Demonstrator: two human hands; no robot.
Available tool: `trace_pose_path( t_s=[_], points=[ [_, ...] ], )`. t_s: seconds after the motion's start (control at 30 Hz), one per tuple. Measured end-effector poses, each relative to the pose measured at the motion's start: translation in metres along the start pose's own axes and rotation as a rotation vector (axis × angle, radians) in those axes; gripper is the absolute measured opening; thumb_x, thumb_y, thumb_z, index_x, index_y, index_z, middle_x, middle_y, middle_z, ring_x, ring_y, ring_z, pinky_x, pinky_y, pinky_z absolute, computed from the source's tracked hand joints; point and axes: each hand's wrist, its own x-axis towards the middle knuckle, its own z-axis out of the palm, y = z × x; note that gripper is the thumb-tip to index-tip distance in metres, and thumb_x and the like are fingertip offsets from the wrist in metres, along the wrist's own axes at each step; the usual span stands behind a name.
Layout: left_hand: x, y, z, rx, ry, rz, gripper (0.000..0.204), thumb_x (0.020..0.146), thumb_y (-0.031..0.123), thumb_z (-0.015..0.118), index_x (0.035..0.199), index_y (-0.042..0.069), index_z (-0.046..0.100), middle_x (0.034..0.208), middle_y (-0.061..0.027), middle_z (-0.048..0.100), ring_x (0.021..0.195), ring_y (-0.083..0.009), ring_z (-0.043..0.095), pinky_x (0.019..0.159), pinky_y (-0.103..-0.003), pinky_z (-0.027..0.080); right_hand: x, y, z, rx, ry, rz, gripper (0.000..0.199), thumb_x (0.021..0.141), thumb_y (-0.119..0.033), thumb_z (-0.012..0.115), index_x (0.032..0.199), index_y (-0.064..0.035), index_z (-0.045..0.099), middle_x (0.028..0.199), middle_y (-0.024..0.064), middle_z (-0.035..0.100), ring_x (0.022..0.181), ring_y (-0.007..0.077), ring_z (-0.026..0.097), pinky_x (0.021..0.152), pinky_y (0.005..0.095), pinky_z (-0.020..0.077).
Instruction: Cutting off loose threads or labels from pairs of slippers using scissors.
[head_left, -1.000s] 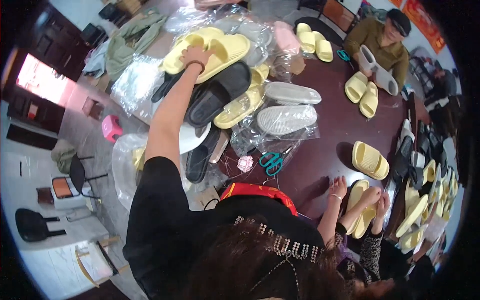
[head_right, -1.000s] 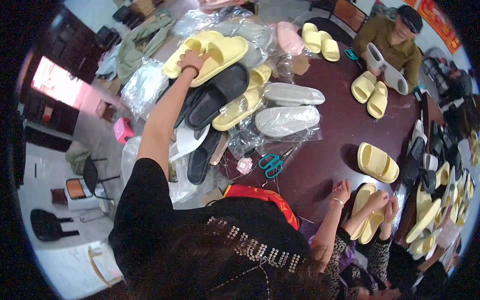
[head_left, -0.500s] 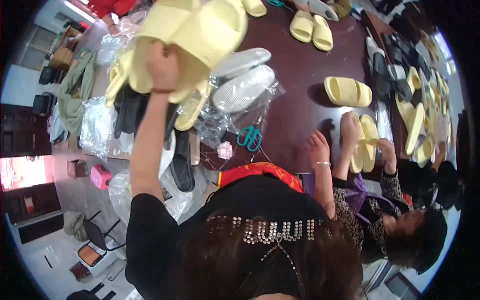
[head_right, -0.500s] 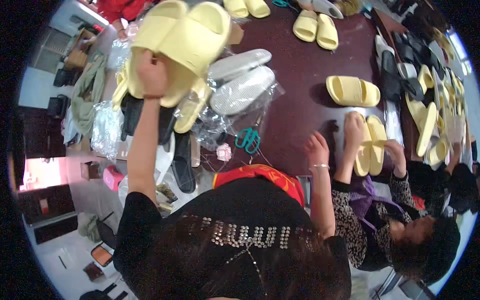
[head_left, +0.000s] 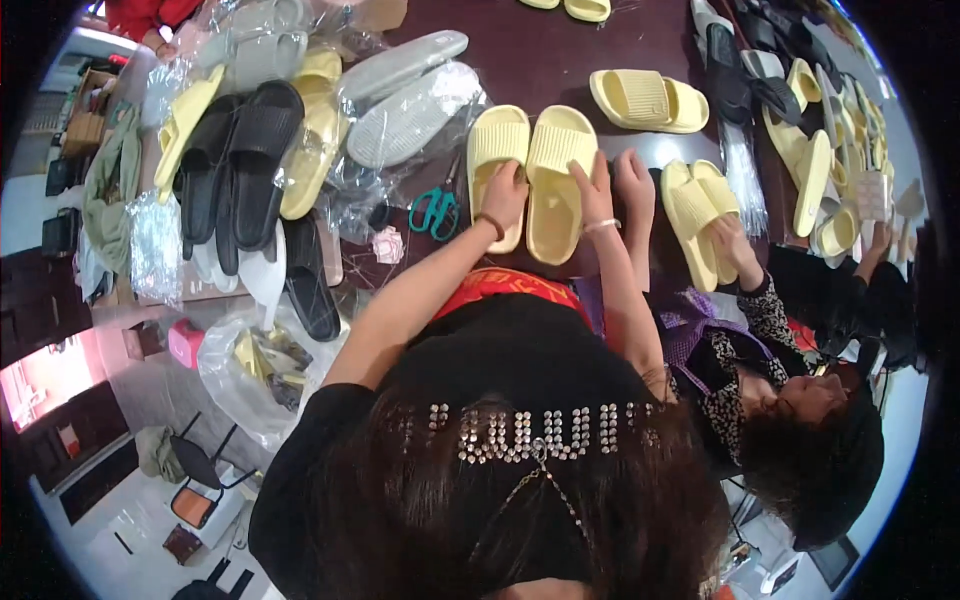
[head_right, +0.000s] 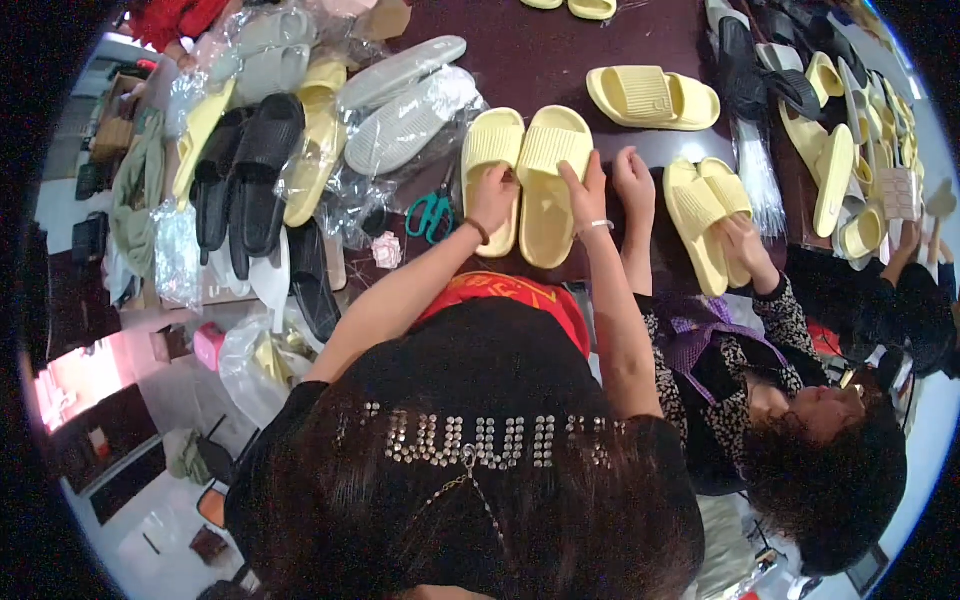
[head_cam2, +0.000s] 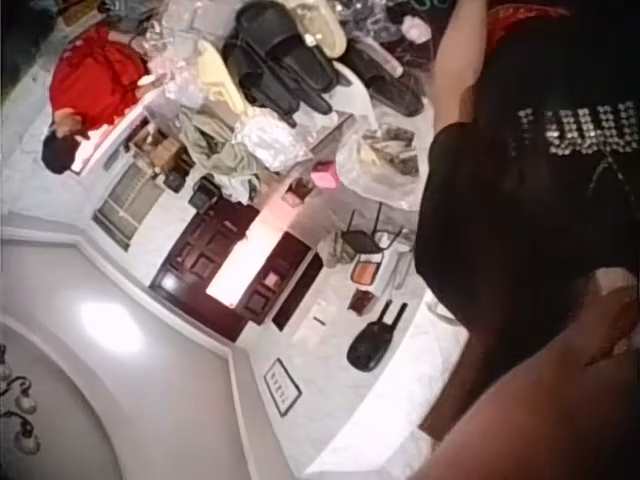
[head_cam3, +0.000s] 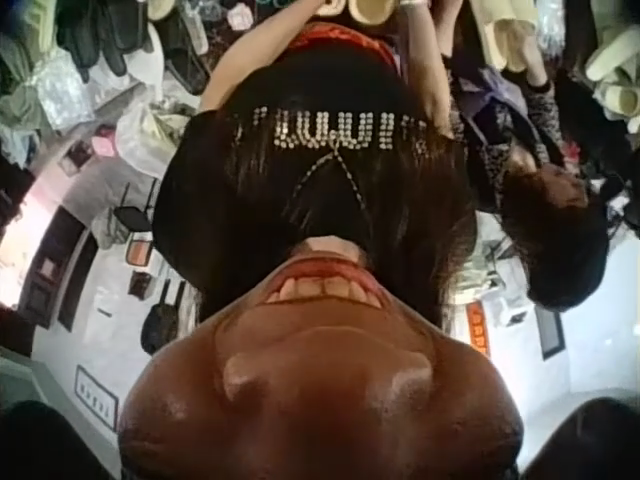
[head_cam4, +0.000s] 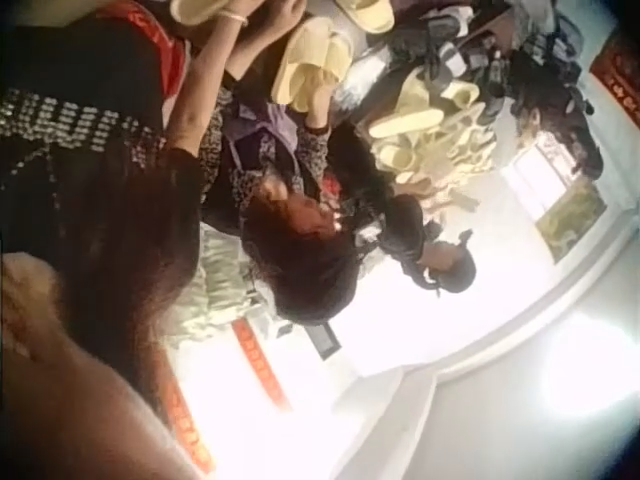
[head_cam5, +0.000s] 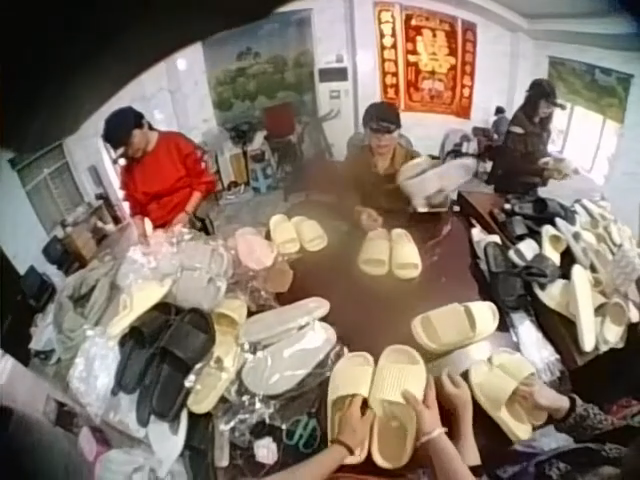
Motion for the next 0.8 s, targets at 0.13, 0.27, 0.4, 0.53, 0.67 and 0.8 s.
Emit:
trace_pose_path(
  t_s=[0.13, 0.27, 0.4, 0.53, 0.67, 0.8],
  points=[
    [-0.012, -0.011, -0.032, -0.114, -0.146, -0.14, 0.02, 0.074, 0.007, 0.051, 0.093, 0.001, 0.056, 0.076, -0.0147, 0.059, 0.071, -0.027, 0.058, 0.064, -0.032, 0.045, 0.011, 0.032, -0.007, -0.607, 0.074, -0.099, 0.048, 0.076, -0.018, 0.059, 0.116, 0.0009, 0.041, 0.116, 0.0199, 0.041, 0.108, 0.0281, 0.04, 0.09, 0.0306, 0.0344],
    [-0.035, -0.007, -0.102, -0.165, 0.015, -0.427, 0.021, 0.077, 0.005, 0.049, 0.096, 0.004, 0.058, 0.081, -0.0089, 0.063, 0.071, -0.0144, 0.06, 0.064, -0.026, 0.047, -0.007, 0.006, -0.003, -0.584, 0.136, -0.263, 0.032, 0.076, -0.018, 0.059, 0.102, -0.001, 0.053, 0.096, 0.0152, 0.055, 0.089, 0.0241, 0.053, 0.078, 0.0302, 0.0416],
    [-0.056, -0.035, -0.143, 0.036, 0.13, -0.521, 0.021, 0.076, 0.006, 0.05, 0.095, 0.004, 0.058, 0.082, -0.0089, 0.061, 0.071, -0.0194, 0.059, 0.064, -0.03, 0.047, -0.021, -0.003, 0.015, -0.407, -0.096, -0.118, 0.029, 0.075, -0.021, 0.059, 0.098, -0.0042, 0.056, 0.084, 0.0124, 0.059, 0.075, 0.0244, 0.057, 0.068, 0.0332, 0.0451],
    [-0.051, -0.044, -0.132, 0.509, 0.01, 0.025, 0.026, 0.073, 0.01, 0.053, 0.098, 0.005, 0.055, 0.085, -0.0107, 0.058, 0.072, -0.0255, 0.057, 0.068, -0.037, 0.046, -0.025, 0.013, 0.038, -0.68, -0.258, -0.154, 0.027, 0.073, -0.024, 0.059, 0.092, -0.0054, 0.058, 0.084, 0.0121, 0.059, 0.07, 0.0258, 0.058, 0.064, 0.0359, 0.0456],
    [-0.037, -0.017, -0.114, 0.875, -0.183, -0.069, 0.034, 0.068, 0.013, 0.057, 0.101, 0.007, 0.053, 0.088, -0.0133, 0.054, 0.074, -0.0312, 0.055, 0.071, -0.043, 0.044, -0.038, 0.022, 0.046, -0.892, -0.266, -0.058, 0.024, 0.071, -0.022, 0.061, 0.091, -0.0069, 0.059, 0.086, 0.0134, 0.059, 0.07, 0.0259, 0.059, 0.064, 0.0352, 0.0458],
    [-0.021, -0.016, -0.116, 0.81, -0.336, -0.242, 0.043, 0.067, 0.016, 0.06, 0.107, 0.007, 0.049, 0.087, -0.0159, 0.055, 0.074, -0.0327, 0.055, 0.071, -0.045, 0.044, -0.034, 0.012, 0.043, -0.81, -0.236, 0.029, 0.026, 0.07, -0.025, 0.062, 0.09, -0.0074, 0.06, 0.088, 0.013, 0.059, 0.072, 0.0268, 0.058, 0.066, 0.0362, 0.0457]
  ],
)
